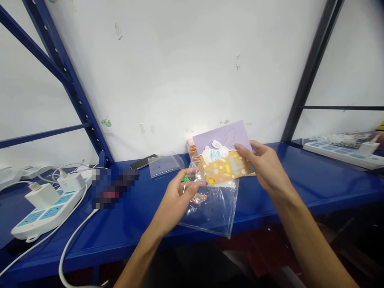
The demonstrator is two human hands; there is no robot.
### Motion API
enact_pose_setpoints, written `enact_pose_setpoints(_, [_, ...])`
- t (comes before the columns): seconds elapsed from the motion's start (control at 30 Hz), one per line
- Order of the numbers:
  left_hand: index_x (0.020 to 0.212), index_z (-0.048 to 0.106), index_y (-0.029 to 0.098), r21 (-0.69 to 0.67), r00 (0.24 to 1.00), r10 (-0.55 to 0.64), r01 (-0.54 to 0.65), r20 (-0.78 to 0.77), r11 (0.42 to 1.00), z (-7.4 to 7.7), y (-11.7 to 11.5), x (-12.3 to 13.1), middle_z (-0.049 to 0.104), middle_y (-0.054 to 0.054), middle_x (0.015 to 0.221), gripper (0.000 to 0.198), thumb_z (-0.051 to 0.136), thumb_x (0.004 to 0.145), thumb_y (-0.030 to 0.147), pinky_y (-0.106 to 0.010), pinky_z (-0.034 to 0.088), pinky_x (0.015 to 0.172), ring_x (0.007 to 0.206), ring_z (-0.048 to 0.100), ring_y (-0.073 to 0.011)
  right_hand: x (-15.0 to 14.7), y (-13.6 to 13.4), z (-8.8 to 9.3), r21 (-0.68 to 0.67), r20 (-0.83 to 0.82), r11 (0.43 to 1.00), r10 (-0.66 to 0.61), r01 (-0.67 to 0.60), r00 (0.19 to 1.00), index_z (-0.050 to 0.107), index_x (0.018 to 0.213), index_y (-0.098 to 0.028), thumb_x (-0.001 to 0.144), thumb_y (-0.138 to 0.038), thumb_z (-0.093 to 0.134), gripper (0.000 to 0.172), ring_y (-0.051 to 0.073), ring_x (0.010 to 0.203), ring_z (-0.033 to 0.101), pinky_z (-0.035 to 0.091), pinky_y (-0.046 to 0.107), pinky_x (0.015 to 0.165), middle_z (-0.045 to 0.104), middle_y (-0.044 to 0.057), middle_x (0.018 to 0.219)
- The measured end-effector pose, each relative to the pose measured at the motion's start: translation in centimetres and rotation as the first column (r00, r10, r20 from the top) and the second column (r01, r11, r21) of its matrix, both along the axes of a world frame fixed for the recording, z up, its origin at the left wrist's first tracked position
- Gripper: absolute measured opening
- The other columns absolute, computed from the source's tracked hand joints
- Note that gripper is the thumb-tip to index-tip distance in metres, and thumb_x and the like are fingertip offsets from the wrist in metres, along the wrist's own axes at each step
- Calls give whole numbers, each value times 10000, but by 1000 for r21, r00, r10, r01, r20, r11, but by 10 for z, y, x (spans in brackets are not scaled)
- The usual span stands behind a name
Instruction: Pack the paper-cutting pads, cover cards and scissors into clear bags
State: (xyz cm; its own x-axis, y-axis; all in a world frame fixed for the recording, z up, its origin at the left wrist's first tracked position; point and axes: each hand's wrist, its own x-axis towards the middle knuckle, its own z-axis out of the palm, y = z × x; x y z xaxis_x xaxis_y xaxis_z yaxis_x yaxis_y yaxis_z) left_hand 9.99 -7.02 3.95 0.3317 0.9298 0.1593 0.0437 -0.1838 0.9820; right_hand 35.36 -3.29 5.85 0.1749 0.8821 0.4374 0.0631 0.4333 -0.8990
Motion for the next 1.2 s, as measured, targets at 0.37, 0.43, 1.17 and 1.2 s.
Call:
enact_pose_setpoints(0.37, [1409, 497, 173, -15, 996, -70, 71, 62, 997, -9, 6, 5, 732, -173, 1289, 603, 713, 925, 460, -356, 588, 831, 981, 785, -274, -29, -11, 1, 87, -61, 993, 82, -77, 995, 709, 1169, -236, 875, -529, 756, 418, 280, 960, 756, 628, 405, 827, 791, 94, 1097])
enact_pose_setpoints(0.43, [1394, 536, 153, 4, 997, -59, 59, 45, 998, -9, 6, 5, 751, -169, 1255, 573, 698, 936, 457, -336, 586, 796, 952, 791, -269, -32, -12, 0, 83, -67, 992, 100, -94, 993, 715, 1150, -232, 873, -513, 766, 398, 277, 953, 758, 627, 404, 829, 791, 97, 1111])
enact_pose_setpoints(1.17, [1267, 637, 162, 20, 995, -99, 99, -13, 995, 1, -1, -4, 806, -128, 1056, 446, 687, 941, 463, -302, 570, 716, 826, 792, -231, -14, -11, 5, 117, -58, 991, 67, -60, 996, 796, 1129, -229, 808, -435, 852, 385, 286, 974, 770, 649, 408, 824, 806, 85, 1135])
enact_pose_setpoints(1.2, [1265, 635, 160, 24, 996, -91, 91, 1, 996, 1, -1, -4, 804, -133, 1065, 447, 687, 940, 462, -304, 573, 718, 834, 793, -236, -16, -12, 5, 121, -62, 991, 68, -60, 996, 796, 1129, -232, 811, -436, 850, 381, 283, 975, 770, 649, 409, 829, 805, 83, 1138])
